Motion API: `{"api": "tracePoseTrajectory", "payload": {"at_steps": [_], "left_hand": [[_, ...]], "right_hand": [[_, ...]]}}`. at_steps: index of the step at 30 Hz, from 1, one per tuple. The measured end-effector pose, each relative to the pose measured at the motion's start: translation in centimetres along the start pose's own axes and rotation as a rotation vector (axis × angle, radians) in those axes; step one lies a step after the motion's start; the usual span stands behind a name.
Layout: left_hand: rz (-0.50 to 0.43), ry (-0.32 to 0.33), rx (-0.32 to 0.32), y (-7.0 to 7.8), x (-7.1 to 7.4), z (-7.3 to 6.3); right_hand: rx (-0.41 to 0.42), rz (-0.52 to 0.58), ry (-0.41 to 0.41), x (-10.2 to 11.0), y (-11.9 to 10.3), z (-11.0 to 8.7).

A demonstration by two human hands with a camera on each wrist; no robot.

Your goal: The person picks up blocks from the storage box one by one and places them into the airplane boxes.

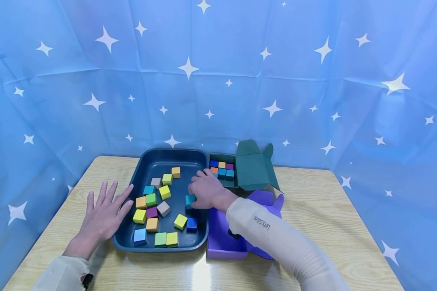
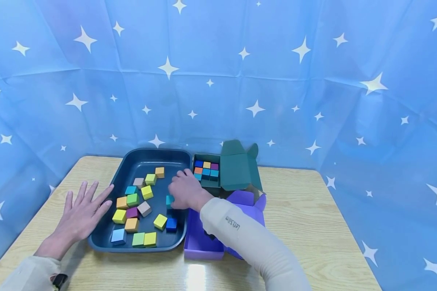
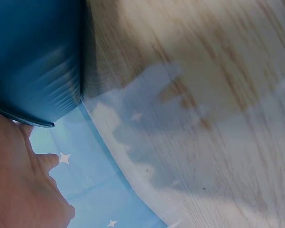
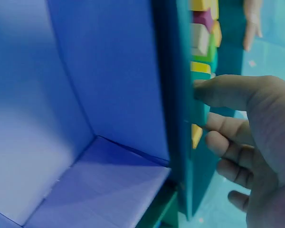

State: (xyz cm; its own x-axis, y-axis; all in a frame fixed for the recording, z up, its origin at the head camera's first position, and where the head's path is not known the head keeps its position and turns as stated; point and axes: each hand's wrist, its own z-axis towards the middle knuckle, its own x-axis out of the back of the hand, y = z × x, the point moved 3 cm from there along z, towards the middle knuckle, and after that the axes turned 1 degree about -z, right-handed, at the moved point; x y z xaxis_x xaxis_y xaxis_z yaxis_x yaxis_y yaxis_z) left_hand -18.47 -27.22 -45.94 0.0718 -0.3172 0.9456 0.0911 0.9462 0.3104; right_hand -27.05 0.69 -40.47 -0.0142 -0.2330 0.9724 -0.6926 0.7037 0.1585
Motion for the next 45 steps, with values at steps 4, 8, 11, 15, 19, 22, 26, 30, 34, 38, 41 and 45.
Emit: {"api": "tracePoseTrajectory", "payload": {"at_steps": [4, 8, 11, 15, 19, 22, 26, 30, 34, 38, 41, 45], "left_hand": [[-0.002, 0.007, -0.004, 0.0, -0.1, 0.0], [-0.002, 0.005, -0.003, -0.1, -0.1, 0.0], [-0.004, -0.001, -0.001, -0.1, -0.2, 0.0], [-0.006, -0.011, 0.003, -0.1, -0.1, 0.0], [-0.005, -0.017, 0.008, -0.2, 0.0, 0.1], [-0.008, -0.014, 0.008, -0.2, 0.0, 0.1], [-0.011, -0.011, 0.004, -0.1, 0.0, 0.1], [-0.011, -0.019, 0.007, -0.2, 0.0, 0.1], [-0.012, -0.026, 0.011, -0.2, 0.0, 0.1], [-0.014, -0.026, 0.010, -0.2, 0.0, 0.1], [-0.014, -0.023, 0.010, -0.2, -0.1, 0.1], [-0.016, -0.023, 0.010, -0.1, -0.1, 0.1]], "right_hand": [[-0.027, 0.033, 0.025, 0.7, 0.7, 0.2], [-0.051, 0.089, 0.056, 1.3, 1.8, 0.0], [-0.070, 0.131, 0.085, 1.9, 3.0, -0.3], [-0.110, 0.157, 0.105, 2.8, 4.9, -0.9], [-0.156, 0.173, 0.111, 3.2, 6.7, -1.4], [-0.192, 0.200, 0.115, 3.2, 8.0, -1.8], [-0.246, 0.220, 0.102, 2.8, 9.4, -2.0], [-0.292, 0.219, 0.077, 1.8, 10.4, -2.0], [-0.333, 0.226, 0.054, 0.5, 11.1, -1.8], [-0.366, 0.220, 0.025, -0.7, 11.5, -1.6], [-0.380, 0.215, 0.013, -1.4, 11.7, -1.4], [-0.397, 0.228, 0.007, -2.3, 11.7, -1.1]]}}
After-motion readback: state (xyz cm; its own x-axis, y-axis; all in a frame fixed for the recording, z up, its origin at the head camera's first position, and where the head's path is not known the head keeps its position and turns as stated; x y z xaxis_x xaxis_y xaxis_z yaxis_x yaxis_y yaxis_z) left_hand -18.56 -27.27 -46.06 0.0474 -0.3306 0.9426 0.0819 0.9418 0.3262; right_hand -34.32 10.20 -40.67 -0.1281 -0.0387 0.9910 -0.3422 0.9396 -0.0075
